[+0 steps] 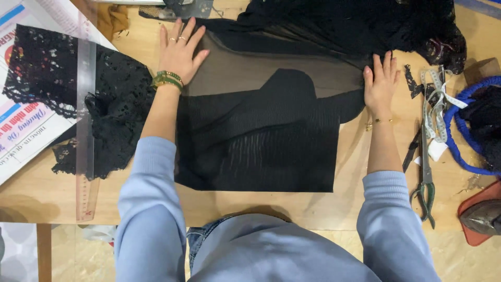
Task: Marking fabric with chalk and a ruler, cutting it with shears, and arranging lace pieces on a workbench.
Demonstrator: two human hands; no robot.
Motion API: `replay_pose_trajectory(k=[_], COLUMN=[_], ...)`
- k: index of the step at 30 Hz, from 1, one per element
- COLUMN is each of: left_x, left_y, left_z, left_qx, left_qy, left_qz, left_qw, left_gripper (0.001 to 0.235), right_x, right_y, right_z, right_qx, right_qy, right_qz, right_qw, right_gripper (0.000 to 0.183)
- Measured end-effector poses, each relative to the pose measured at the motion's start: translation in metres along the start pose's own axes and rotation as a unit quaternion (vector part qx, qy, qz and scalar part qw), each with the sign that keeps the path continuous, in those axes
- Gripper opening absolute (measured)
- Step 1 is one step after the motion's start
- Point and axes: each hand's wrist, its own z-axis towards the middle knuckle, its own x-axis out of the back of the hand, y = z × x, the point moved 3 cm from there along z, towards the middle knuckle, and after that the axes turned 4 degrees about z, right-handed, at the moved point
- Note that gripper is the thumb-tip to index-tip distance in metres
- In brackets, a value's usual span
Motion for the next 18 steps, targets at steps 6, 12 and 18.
replay_pose_trajectory(k=[6, 12, 18], left_x=[0.016, 0.033, 0.015], left_y=[0.010, 0.027, 0.012], left_z=[-0.011, -0.092, -0.129], left_qx=[-0.036, 0.065, 0.132], left_qy=[0.090, 0.049, -0.087], left_qz=[-0.011, -0.054, -0.067], left_qw=[0.995, 0.995, 0.985], left_gripper=[0.041, 0.032, 0.038], right_x=[0.007, 0.021, -0.020], right_y=[0.004, -0.065, -0.144], right_z=[0.006, -0.028, -0.012], right_qx=[-0.010, 0.099, 0.064], right_qy=[-0.010, 0.125, -0.005], right_qz=[0.020, -0.149, 0.116], right_qw=[1.000, 0.976, 0.991], right_gripper=[0.059, 0.015, 0.017])
